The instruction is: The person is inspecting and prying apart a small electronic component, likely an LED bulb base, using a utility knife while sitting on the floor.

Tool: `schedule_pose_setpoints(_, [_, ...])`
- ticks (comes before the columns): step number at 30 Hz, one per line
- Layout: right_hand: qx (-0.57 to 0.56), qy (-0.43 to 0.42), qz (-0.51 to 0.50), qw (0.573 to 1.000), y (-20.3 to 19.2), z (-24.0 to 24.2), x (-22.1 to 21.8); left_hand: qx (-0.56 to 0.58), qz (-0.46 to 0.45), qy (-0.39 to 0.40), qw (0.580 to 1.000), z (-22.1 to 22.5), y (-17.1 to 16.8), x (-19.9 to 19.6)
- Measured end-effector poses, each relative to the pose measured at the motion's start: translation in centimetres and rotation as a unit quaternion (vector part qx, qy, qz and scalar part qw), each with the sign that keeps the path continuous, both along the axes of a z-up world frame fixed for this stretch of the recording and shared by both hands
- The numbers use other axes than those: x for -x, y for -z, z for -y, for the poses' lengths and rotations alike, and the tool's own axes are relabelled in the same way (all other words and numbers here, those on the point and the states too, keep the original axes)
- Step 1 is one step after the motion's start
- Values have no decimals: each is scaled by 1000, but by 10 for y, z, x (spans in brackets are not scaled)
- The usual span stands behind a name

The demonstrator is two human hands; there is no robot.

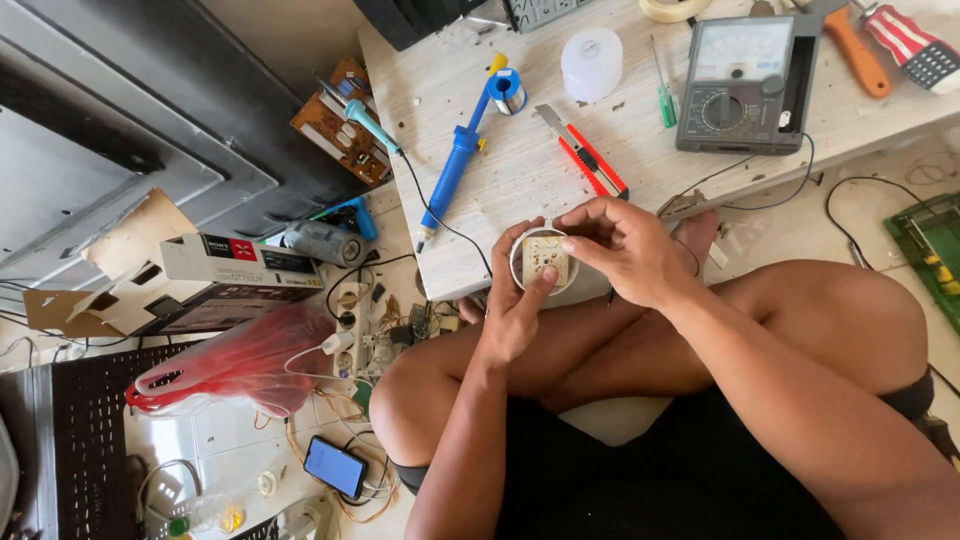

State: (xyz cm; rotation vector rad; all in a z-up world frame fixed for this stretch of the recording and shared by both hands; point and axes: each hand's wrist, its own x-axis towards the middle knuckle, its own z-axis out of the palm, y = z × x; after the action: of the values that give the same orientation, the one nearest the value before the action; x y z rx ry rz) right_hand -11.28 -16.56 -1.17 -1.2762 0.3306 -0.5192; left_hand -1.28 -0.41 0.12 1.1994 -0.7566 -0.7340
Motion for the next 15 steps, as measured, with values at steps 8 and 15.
schedule_pose_setpoints(8, [-15, -16, -30, 999, -9, -4, -5, 32, -49, -91, 994, 7, 8, 8])
schedule_pose_setpoints(15, [-33, -24, -31, 999, 10, -6, -4, 95, -169, -84, 977, 9, 19, 15])
